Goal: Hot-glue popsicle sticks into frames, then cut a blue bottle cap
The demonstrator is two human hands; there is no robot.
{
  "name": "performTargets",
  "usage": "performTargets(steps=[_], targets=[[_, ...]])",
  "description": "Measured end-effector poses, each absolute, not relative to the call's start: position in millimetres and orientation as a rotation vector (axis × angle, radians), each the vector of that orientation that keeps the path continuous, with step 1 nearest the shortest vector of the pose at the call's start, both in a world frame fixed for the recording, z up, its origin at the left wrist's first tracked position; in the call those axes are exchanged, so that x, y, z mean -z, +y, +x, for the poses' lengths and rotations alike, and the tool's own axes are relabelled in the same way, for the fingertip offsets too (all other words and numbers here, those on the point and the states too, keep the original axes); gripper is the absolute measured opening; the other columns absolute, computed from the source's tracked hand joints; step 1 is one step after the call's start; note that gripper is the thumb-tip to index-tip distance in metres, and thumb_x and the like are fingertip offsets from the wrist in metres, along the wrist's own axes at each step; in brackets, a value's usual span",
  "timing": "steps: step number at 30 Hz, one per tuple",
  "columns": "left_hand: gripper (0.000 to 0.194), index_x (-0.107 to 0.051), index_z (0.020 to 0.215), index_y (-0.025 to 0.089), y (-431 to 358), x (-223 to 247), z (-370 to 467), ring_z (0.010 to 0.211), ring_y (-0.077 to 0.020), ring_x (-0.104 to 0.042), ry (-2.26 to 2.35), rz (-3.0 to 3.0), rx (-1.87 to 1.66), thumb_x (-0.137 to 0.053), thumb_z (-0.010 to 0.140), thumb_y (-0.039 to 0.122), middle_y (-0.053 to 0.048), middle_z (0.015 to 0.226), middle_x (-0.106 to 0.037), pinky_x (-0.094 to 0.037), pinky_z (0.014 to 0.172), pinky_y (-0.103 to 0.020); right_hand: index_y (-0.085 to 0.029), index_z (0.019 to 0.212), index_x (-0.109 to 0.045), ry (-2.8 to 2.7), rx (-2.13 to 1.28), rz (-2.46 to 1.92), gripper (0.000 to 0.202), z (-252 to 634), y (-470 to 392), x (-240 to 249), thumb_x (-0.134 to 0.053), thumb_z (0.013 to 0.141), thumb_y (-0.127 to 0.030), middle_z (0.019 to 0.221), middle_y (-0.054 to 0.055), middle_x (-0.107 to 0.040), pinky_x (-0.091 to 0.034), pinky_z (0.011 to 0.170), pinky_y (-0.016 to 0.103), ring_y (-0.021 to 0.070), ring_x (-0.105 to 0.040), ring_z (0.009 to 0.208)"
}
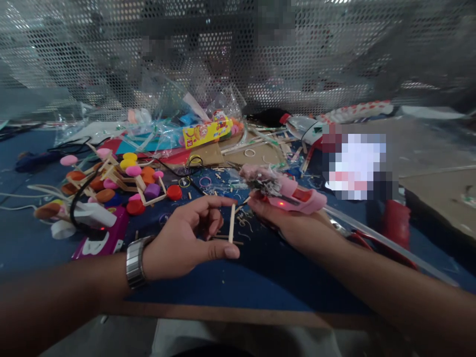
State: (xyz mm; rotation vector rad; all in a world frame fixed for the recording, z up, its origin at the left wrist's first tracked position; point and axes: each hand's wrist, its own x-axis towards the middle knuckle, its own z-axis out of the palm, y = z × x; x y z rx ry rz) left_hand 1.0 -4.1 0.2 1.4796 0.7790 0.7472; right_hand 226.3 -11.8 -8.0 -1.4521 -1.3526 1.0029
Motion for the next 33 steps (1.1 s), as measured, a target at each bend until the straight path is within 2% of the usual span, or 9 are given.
performTargets(steps=[3, 5, 8, 14, 22, 28, 33], targets=[[0.065, -0.067, 0.130, 0.016, -5, -1, 1, 0.068, -0.0101, -0.046, 0.745, 1.493, -0.671, -0.092, 0.072, 0.032, 0.006, 0.075, -0.050, -0.043, 0.062, -0.023, -0.029, 0.086, -0.071, -1.242, -1.105, -1.476, 0.033, 222, -11, 1, -0.088, 0.064, -0.047, 0.083, 0.003, -0.076, -0.050, 0.057, 0.035, 0.0229, -0.066, 0.068], [0.066, -0.067, 0.131, 0.017, -5, -1, 1, 0.068, -0.0101, -0.046, 0.745, 1.492, -0.657, -0.092, 0.073, 0.035, 0.005, 0.075, -0.050, -0.043, 0.063, -0.023, -0.028, 0.083, -0.070, -1.248, -1.164, -1.416, 0.031, 219, -12, -3, -0.088, 0.064, -0.044, 0.083, 0.002, -0.076, -0.055, 0.064, 0.035, 0.0225, -0.069, 0.073], [0.067, -0.066, 0.131, 0.014, -5, -2, 1, 0.067, -0.0098, -0.047, 0.749, 1.473, -0.681, -0.092, 0.073, 0.036, 0.005, 0.074, -0.050, -0.042, 0.062, -0.022, -0.026, 0.081, -0.071, -1.302, -1.154, -1.358, 0.022, 219, -13, -7, -0.083, 0.069, -0.040, 0.085, 0.002, -0.077, -0.059, 0.077, 0.036, 0.0218, -0.072, 0.081], [0.068, -0.066, 0.134, 0.014, -6, -6, 2, 0.063, -0.0083, -0.043, 0.734, 1.455, -0.661, -0.091, 0.074, 0.032, 0.007, 0.070, -0.047, -0.041, 0.059, -0.020, -0.026, 0.085, -0.072, -1.435, -1.115, -1.227, 0.021, 224, -13, -1, -0.082, 0.072, -0.038, 0.089, 0.003, -0.076, -0.059, 0.078, 0.037, 0.0217, -0.070, 0.081], [0.073, -0.067, 0.136, 0.014, -6, -3, 1, 0.063, -0.0093, -0.045, 0.767, 1.491, -0.645, -0.092, 0.072, 0.037, 0.006, 0.070, -0.047, -0.041, 0.058, -0.021, -0.028, 0.077, -0.069, -1.427, -1.162, -1.244, 0.020, 223, -15, -2, -0.085, 0.073, -0.039, 0.077, 0.001, -0.072, -0.056, 0.064, 0.033, 0.0204, -0.066, 0.070], [0.069, -0.067, 0.132, 0.014, -6, -3, 1, 0.064, -0.0101, -0.047, 0.773, 1.495, -0.650, -0.092, 0.072, 0.036, 0.005, 0.072, -0.050, -0.042, 0.059, -0.022, -0.027, 0.077, -0.069, -1.348, -1.133, -1.367, 0.021, 221, -17, -8, -0.083, 0.073, -0.042, 0.078, 0.001, -0.071, -0.056, 0.070, 0.036, 0.0205, -0.065, 0.072], [0.069, -0.066, 0.133, 0.015, -5, -5, 0, 0.067, -0.0107, -0.047, 0.778, 1.503, -0.664, -0.091, 0.073, 0.037, 0.005, 0.074, -0.050, -0.044, 0.062, -0.024, -0.024, 0.079, -0.068, -1.185, -1.227, -1.371, 0.030, 220, -15, 3, -0.083, 0.074, -0.049, 0.064, -0.004, -0.060, -0.046, 0.055, 0.029, 0.0141, -0.052, 0.057]])
